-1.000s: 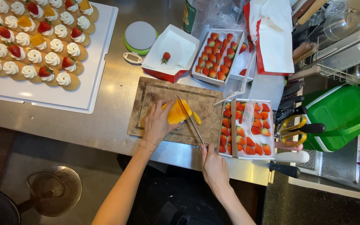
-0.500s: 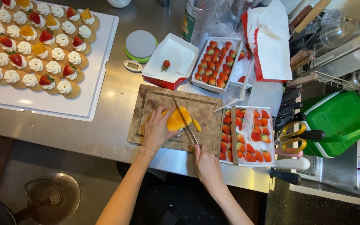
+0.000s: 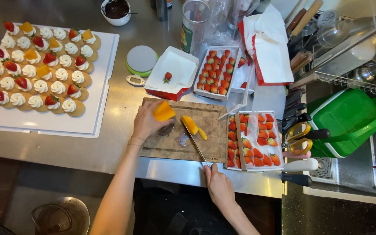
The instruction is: Slicing mango pieces and placing them onto cupcakes alongside strawberries.
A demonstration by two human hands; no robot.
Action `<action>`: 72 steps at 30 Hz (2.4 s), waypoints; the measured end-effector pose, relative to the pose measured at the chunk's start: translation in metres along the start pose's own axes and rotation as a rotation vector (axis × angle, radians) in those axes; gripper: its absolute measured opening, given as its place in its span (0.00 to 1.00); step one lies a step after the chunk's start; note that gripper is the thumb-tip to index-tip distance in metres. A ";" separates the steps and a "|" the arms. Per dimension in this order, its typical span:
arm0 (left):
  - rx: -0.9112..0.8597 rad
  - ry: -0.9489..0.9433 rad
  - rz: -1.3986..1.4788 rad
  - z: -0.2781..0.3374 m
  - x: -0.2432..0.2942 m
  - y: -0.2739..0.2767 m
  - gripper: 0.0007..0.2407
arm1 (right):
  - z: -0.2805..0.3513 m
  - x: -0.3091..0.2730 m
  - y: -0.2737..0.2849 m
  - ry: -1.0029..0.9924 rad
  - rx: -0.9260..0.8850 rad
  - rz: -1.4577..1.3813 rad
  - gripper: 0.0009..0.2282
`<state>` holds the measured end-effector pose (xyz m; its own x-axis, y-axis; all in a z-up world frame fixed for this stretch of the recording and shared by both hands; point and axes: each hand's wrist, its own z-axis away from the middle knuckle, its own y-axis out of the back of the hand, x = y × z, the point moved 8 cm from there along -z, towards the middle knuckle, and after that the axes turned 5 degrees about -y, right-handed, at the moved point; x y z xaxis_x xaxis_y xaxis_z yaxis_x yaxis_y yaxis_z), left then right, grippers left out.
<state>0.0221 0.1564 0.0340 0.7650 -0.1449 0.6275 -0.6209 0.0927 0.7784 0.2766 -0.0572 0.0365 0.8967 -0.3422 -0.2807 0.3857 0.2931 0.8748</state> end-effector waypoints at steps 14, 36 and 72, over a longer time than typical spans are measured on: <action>0.174 -0.450 -0.450 0.028 0.120 -0.041 0.31 | -0.016 -0.008 0.083 -0.030 0.033 -1.191 0.15; 0.310 -0.110 2.344 0.076 0.203 0.052 0.09 | 0.068 -0.111 0.186 0.719 0.630 -0.270 0.19; -0.138 0.038 2.211 0.089 0.218 0.082 0.32 | 0.057 -0.131 0.226 0.796 0.215 -0.214 0.22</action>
<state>0.1228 0.0445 0.2324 -0.9298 0.2717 0.2482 -0.2344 0.0826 -0.9686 0.2345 0.0031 0.2937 0.7255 0.3827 -0.5719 0.5867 0.0903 0.8047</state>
